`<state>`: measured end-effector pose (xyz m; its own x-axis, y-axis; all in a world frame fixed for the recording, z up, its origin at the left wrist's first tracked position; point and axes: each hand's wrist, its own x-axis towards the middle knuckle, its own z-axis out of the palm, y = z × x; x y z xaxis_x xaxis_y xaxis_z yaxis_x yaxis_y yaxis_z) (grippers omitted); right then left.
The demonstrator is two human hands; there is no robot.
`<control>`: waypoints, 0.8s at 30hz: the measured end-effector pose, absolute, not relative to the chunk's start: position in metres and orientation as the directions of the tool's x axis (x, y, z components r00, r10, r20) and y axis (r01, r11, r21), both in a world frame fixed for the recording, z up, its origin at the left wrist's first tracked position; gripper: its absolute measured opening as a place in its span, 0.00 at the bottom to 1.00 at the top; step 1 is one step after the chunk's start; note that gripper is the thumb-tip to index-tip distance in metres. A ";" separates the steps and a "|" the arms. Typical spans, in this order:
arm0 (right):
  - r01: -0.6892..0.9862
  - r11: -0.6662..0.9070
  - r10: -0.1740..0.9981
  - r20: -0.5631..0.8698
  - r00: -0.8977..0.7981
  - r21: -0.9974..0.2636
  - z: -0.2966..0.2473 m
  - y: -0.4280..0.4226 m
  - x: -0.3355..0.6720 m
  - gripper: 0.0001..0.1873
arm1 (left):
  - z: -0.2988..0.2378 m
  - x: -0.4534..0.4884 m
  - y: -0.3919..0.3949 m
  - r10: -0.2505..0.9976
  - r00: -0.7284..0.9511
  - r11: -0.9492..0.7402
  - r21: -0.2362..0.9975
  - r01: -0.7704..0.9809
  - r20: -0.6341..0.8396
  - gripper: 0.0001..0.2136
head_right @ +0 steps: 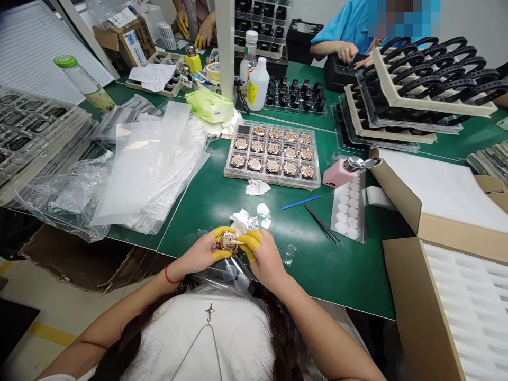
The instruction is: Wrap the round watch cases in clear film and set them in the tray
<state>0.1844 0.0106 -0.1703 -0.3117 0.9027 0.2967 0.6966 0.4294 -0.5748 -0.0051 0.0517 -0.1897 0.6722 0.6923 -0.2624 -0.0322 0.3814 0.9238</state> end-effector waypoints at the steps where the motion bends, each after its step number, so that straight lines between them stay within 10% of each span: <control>1: 0.709 0.415 0.909 0.297 -0.293 -0.570 -0.169 0.013 0.185 0.14 | -0.189 -0.005 0.052 0.684 0.678 0.392 0.920 -0.028 -0.271 0.22; 11: 0.704 0.484 0.875 0.256 -0.412 -0.519 -0.179 -0.002 0.181 0.16 | -0.188 -0.005 0.056 0.666 0.699 0.396 0.918 -0.035 -0.261 0.22; 15: 0.654 0.167 0.983 0.172 -0.056 -0.738 -0.192 0.004 0.205 0.14 | -0.191 -0.005 0.053 0.692 0.670 0.399 0.916 -0.046 -0.268 0.24; 18: 0.754 -0.045 0.979 0.122 0.165 -0.656 -0.195 0.021 0.226 0.17 | -0.192 -0.005 0.050 0.722 0.643 0.387 0.920 -0.068 -0.256 0.25; 21: 0.859 -0.058 0.975 0.156 0.159 -0.509 -0.186 0.029 0.224 0.14 | -0.188 -0.001 0.051 0.728 0.639 0.405 0.908 -0.110 -0.247 0.26; 24: 0.707 0.072 0.995 0.102 0.000 -0.704 -0.175 0.030 0.194 0.18 | -0.183 0.004 0.056 0.741 0.638 0.363 0.924 -0.119 -0.209 0.28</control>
